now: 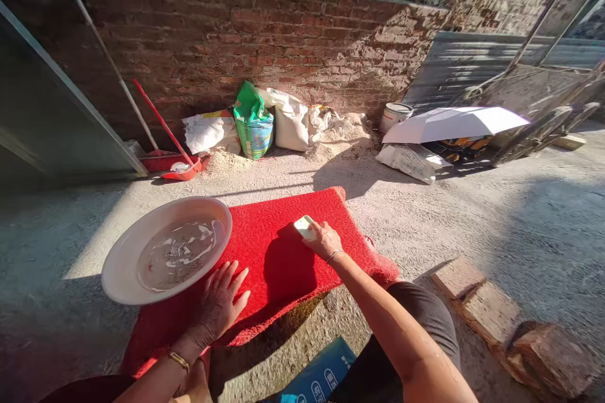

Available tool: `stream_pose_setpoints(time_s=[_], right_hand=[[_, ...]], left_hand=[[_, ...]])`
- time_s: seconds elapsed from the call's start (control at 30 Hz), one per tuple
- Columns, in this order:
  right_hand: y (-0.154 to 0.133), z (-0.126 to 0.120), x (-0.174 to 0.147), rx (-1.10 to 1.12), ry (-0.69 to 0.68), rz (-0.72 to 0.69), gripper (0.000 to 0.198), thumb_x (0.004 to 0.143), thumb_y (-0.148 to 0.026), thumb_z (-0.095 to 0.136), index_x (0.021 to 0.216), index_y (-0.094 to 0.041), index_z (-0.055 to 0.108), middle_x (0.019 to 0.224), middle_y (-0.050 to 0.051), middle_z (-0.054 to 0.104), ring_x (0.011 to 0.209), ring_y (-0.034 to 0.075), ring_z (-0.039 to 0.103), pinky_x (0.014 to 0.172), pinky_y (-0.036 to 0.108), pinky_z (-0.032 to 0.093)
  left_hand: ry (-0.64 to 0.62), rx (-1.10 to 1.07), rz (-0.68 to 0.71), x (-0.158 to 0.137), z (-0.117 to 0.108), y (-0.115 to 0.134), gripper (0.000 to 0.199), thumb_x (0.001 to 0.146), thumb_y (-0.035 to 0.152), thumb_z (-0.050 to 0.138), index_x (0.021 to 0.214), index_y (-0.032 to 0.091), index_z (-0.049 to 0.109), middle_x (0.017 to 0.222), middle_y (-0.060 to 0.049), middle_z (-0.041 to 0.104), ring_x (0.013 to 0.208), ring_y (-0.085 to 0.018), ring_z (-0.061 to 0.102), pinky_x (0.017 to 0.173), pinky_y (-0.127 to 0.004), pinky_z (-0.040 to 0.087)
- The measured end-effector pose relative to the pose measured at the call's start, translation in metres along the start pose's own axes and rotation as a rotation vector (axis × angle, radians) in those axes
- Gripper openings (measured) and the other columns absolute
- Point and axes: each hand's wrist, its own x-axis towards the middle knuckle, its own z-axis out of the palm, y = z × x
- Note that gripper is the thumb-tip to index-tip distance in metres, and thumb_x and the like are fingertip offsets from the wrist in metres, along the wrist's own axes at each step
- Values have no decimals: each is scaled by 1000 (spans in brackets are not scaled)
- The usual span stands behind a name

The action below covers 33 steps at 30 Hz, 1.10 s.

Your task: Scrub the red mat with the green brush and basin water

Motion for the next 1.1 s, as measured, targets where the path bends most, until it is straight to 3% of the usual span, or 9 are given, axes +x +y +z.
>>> stream_pose_setpoints(time_s=[0.13, 0.23, 0.33, 0.53, 0.63, 0.73, 0.97, 1.03, 1.1], right_hand=[[88, -36, -6, -28, 75, 357, 45, 95, -50, 71, 130, -24, 72, 116, 11, 67, 96, 25, 70, 86, 34, 52], [101, -48, -2, -56, 136, 431, 45, 96, -53, 67, 128, -22, 73, 114, 14, 67, 95, 28, 69, 84, 38, 52], [50, -37, 15, -20, 154, 282, 42, 95, -51, 69, 127, -24, 73, 118, 11, 67, 96, 26, 69, 84, 35, 52], [-121, 13, 53, 9, 11, -109, 44, 93, -52, 72, 131, -30, 72, 125, 8, 67, 101, 22, 69, 86, 31, 51], [-157, 29, 60, -1, -35, -202, 45, 92, -55, 73, 131, -32, 72, 127, 7, 67, 108, 23, 69, 91, 31, 50], [-130, 24, 62, -30, -51, -157, 46, 92, -54, 73, 133, -33, 70, 128, 7, 67, 112, 24, 69, 93, 31, 50], [17, -45, 72, -80, 52, 315, 45, 93, -50, 72, 130, -24, 71, 130, 14, 67, 112, 28, 70, 94, 38, 53], [23, -53, 76, -77, 82, 349, 43, 95, -52, 69, 128, -24, 71, 130, 14, 67, 112, 27, 70, 95, 38, 53], [1, -49, 79, -54, 104, 286, 43, 96, -52, 68, 131, -26, 70, 130, 12, 67, 112, 26, 70, 94, 35, 53]], left_hand=[[15, -26, -23, -2, 4, 4, 43, 93, 27, 64, 135, 20, 71, 148, -20, 65, 138, -40, 59, 117, -58, 44], [20, -50, -50, -1, 4, 7, 43, 91, 28, 67, 133, 21, 72, 147, -19, 66, 138, -39, 59, 118, -57, 43], [26, -57, -66, 0, 3, 9, 42, 89, 29, 70, 131, 22, 74, 145, -17, 67, 138, -39, 59, 118, -56, 44], [24, -43, -38, 0, 0, 8, 44, 91, 34, 67, 133, 21, 74, 147, -18, 67, 137, -38, 61, 114, -54, 46], [25, -41, -30, 0, -1, 7, 45, 93, 37, 65, 134, 21, 74, 148, -18, 67, 137, -39, 61, 112, -54, 47], [16, -40, -34, 0, -1, 8, 44, 93, 37, 66, 133, 21, 75, 147, -18, 67, 138, -39, 61, 114, -55, 46], [29, -44, -61, -1, 1, 12, 44, 90, 33, 70, 131, 20, 74, 146, -19, 67, 137, -40, 60, 117, -58, 44], [43, -49, -60, -1, 0, 12, 44, 90, 32, 70, 131, 19, 75, 146, -20, 67, 138, -41, 60, 117, -58, 44], [49, -50, -52, 0, -1, 12, 43, 90, 32, 69, 131, 20, 75, 146, -20, 67, 138, -41, 59, 117, -58, 43]])
